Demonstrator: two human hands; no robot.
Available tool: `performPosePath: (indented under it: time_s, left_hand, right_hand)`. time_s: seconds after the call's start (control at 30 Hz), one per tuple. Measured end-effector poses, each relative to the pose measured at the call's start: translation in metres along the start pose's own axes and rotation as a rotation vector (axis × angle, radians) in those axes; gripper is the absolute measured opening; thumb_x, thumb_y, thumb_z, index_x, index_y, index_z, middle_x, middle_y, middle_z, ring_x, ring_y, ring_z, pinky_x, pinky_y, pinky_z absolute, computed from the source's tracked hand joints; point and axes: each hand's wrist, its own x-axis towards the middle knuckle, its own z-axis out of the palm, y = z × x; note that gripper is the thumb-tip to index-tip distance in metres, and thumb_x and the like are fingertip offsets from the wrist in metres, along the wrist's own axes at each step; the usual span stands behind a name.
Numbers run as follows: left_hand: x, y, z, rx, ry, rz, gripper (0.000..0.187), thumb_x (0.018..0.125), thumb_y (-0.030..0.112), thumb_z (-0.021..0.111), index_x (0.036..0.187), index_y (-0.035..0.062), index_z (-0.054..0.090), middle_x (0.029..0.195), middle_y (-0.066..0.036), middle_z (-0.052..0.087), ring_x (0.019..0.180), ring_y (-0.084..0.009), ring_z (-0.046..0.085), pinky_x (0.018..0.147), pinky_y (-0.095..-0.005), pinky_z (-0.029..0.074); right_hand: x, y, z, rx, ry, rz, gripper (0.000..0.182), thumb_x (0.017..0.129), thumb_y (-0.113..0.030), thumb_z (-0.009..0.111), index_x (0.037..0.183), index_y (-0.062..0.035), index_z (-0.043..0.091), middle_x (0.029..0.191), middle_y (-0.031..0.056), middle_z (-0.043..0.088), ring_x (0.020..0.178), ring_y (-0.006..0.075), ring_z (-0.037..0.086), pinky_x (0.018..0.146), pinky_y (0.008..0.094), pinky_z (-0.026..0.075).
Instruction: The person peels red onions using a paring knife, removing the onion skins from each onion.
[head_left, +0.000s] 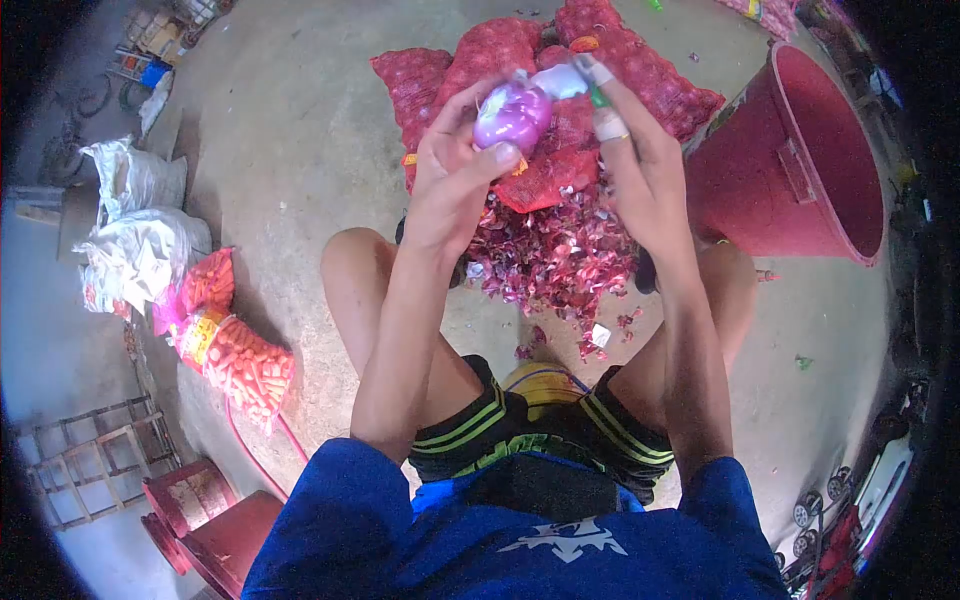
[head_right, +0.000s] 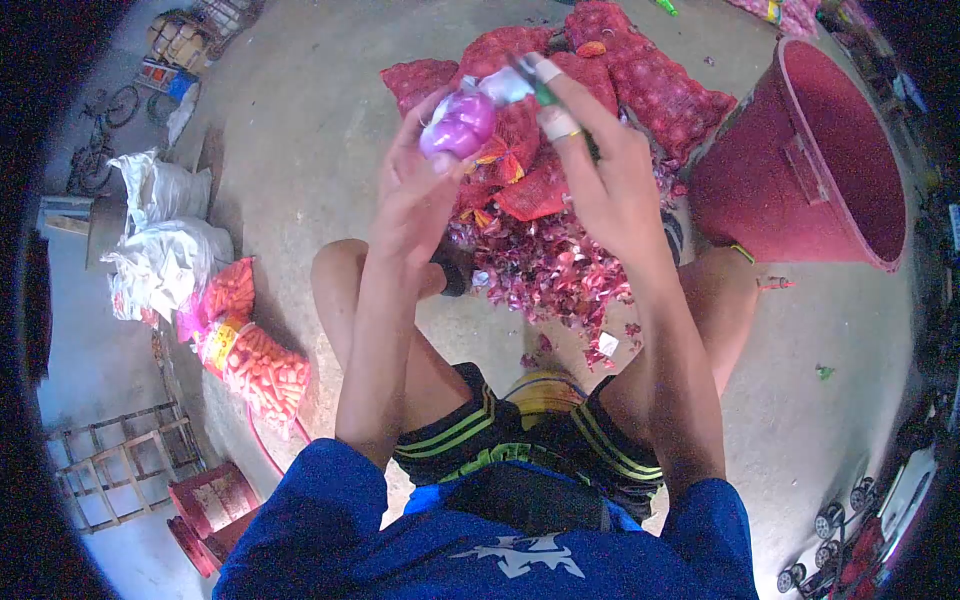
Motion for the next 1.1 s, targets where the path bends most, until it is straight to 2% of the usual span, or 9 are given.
performPosePath:
  time_s: [0.07, 0.27, 0.5, 0.6, 0.67, 0.7, 0.83, 1.0, 1.1]
  left_hand:
    - [-0.001, -0.001, 0.001, -0.205, -0.037, -0.041, 0.067, 0.094, 0.016, 0.078, 0.152, -0.0015, 0.05, 0.146, -0.016, 0.063, 0.129, -0.0272, 0.066, 0.111, -0.0413, 0.055]
    - [-0.003, -0.002, 0.001, -0.649, -0.043, -0.307, 0.055, 0.102, 0.036, 0.071, 0.146, 0.0049, 0.057, 0.137, -0.014, 0.067, 0.125, -0.0272, 0.067, 0.104, -0.0388, 0.053]
    - [-0.002, -0.016, -0.01, -0.466, 0.129, -0.354, 0.041, 0.105, 0.042, 0.069, 0.131, 0.01, 0.066, 0.12, -0.007, 0.073, 0.112, -0.0253, 0.069, 0.093, -0.04, 0.056]
    - [-0.002, -0.015, -0.01, -0.378, 0.112, -0.397, 0.042, 0.104, 0.042, 0.071, 0.131, 0.0109, 0.066, 0.119, -0.006, 0.073, 0.111, -0.0256, 0.07, 0.091, -0.0392, 0.056]
    - [-0.003, -0.012, -0.01, -0.358, 0.07, -0.422, 0.043, 0.103, 0.041, 0.072, 0.132, 0.0112, 0.066, 0.12, -0.007, 0.072, 0.111, -0.0258, 0.069, 0.091, -0.0379, 0.055]
    - [-0.003, -0.013, -0.01, -0.358, 0.069, -0.423, 0.043, 0.103, 0.041, 0.072, 0.132, 0.0112, 0.066, 0.12, -0.007, 0.072, 0.111, -0.0258, 0.069, 0.091, -0.0379, 0.055]
    - [0.001, -0.012, -0.014, -0.485, 0.234, -0.471, 0.044, 0.101, 0.04, 0.075, 0.132, 0.0095, 0.065, 0.125, -0.009, 0.07, 0.113, -0.0265, 0.069, 0.089, -0.0374, 0.058]
    - [0.003, -0.012, -0.014, -0.638, 0.33, -0.427, 0.057, 0.099, 0.04, 0.077, 0.136, -0.0002, 0.059, 0.138, -0.019, 0.063, 0.123, -0.0288, 0.066, 0.096, -0.0384, 0.06]
    - [0.001, -0.013, -0.017, -0.694, 0.298, -0.45, 0.051, 0.101, 0.036, 0.076, 0.136, 0.0021, 0.06, 0.139, -0.017, 0.064, 0.127, -0.0295, 0.065, 0.095, -0.0383, 0.061]
  right_hand:
    - [0.0, 0.001, -0.004, 0.13, 0.002, 0.171, 0.044, 0.109, -0.018, 0.059, 0.151, -0.0042, 0.061, 0.13, 0.0187, 0.076, 0.104, 0.0159, 0.07, 0.099, 0.0333, 0.052]
    - [0.0, 0.013, 0.003, 0.167, 0.065, 0.043, 0.044, 0.11, -0.022, 0.058, 0.149, -0.0013, 0.061, 0.141, 0.0173, 0.071, 0.134, 0.0207, 0.064, 0.115, 0.036, 0.045]
    - [-0.001, 0.012, 0.0, 0.166, 0.018, 0.115, 0.044, 0.111, -0.021, 0.059, 0.15, -0.0011, 0.061, 0.144, 0.0177, 0.07, 0.135, 0.0212, 0.063, 0.117, 0.0373, 0.044]
    - [0.002, 0.026, -0.009, 0.254, 0.118, 0.162, 0.044, 0.113, -0.021, 0.059, 0.152, -0.0026, 0.06, 0.121, 0.008, 0.076, 0.108, 0.0146, 0.071, 0.096, 0.031, 0.054]
    - [0.003, 0.032, -0.021, 0.346, 0.172, 0.165, 0.044, 0.114, -0.021, 0.058, 0.155, -0.0046, 0.059, 0.094, -0.0054, 0.065, 0.077, 0.0038, 0.057, 0.068, 0.0222, 0.047]
    - [0.007, 0.017, -0.016, 0.409, 0.287, 0.147, 0.044, 0.114, -0.02, 0.057, 0.155, -0.0049, 0.058, 0.083, -0.0109, 0.05, 0.067, -0.0002, 0.041, 0.057, 0.02, 0.034]
    - [0.006, 0.042, -0.03, 0.277, 0.045, 0.276, 0.054, 0.112, -0.02, 0.058, 0.162, -0.0035, 0.047, 0.08, -0.0069, 0.052, 0.069, 0.0026, 0.047, 0.06, 0.021, 0.038]
    - [-0.003, 0.04, -0.023, 0.282, 0.025, 0.335, 0.06, 0.11, -0.024, 0.062, 0.162, -0.0008, 0.045, 0.078, -0.0036, 0.052, 0.071, 0.0049, 0.048, 0.064, 0.0229, 0.039]
    - [-0.005, 0.04, -0.025, 0.138, -0.025, 0.396, 0.062, 0.108, -0.029, 0.063, 0.163, -0.0047, 0.045, 0.078, 0.0027, 0.063, 0.074, 0.0126, 0.062, 0.068, 0.0294, 0.047]
